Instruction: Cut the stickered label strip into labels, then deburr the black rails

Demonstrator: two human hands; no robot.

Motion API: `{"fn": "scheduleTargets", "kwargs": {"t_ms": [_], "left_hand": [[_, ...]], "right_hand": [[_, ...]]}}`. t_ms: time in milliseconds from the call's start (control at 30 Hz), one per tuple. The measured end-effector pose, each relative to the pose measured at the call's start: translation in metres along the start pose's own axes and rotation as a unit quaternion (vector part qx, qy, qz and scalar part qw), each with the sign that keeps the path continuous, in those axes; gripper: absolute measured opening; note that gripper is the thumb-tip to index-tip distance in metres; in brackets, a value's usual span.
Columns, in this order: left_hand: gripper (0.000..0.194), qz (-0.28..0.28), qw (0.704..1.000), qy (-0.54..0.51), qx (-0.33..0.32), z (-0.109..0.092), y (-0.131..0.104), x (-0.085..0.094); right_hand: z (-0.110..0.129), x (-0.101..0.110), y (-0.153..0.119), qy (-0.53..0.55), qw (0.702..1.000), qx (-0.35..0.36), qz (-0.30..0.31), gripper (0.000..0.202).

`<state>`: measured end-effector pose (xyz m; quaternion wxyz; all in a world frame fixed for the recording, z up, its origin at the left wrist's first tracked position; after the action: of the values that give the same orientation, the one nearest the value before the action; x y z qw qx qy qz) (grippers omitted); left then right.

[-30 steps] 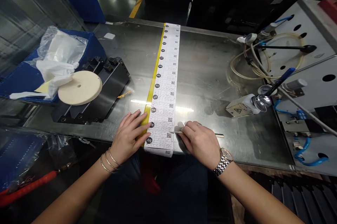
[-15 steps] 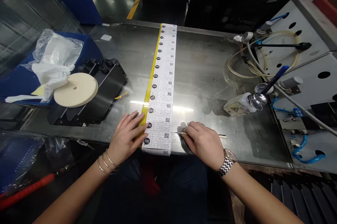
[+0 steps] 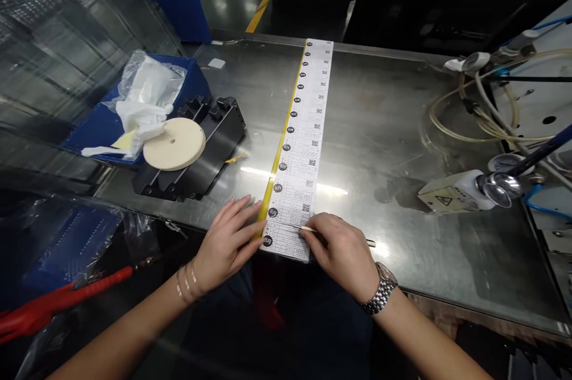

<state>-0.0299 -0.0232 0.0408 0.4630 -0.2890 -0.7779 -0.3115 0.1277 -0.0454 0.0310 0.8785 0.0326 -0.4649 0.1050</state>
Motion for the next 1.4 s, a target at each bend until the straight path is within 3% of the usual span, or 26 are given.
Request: {"fn": "scheduleTargets", "kwargs": {"t_ms": [133,300,767,1400], "left_hand": [[0.026,0.004,1.000,0.011,0.017,0.015,0.020,-0.009],[0.029,0.012,1.000,-0.005,0.014,0.020,0.021,-0.018],[0.028,0.010,1.000,-0.017,0.013,0.022,0.020,-0.017],[0.026,0.001,1.000,-0.010,0.004,0.020,0.022,-0.014]], "right_hand": [[0.015,-0.002,0.007,-0.098,0.995,0.028,-0.022,0.021],[0.030,-0.010,0.018,-0.181,0.982,0.047,-0.021,0.024],[0.036,-0.016,0.023,-0.226,0.972,0.063,-0.012,0.024],[-0.007,0.011,-0.014,-0.235,0.972,0.025,0.009,0.026]]}}
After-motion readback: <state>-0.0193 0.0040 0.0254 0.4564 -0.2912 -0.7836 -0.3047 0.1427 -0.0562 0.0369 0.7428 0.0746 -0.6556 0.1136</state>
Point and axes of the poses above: each hand's wrist, its own y-axis towards the middle knuckle, its own x-axis out of the back of the hand, z = x × y, the point moved 9 cm from there along y, towards the middle knuckle, and after that the axes turned 6 degrees about z, right-handed, at the moved point
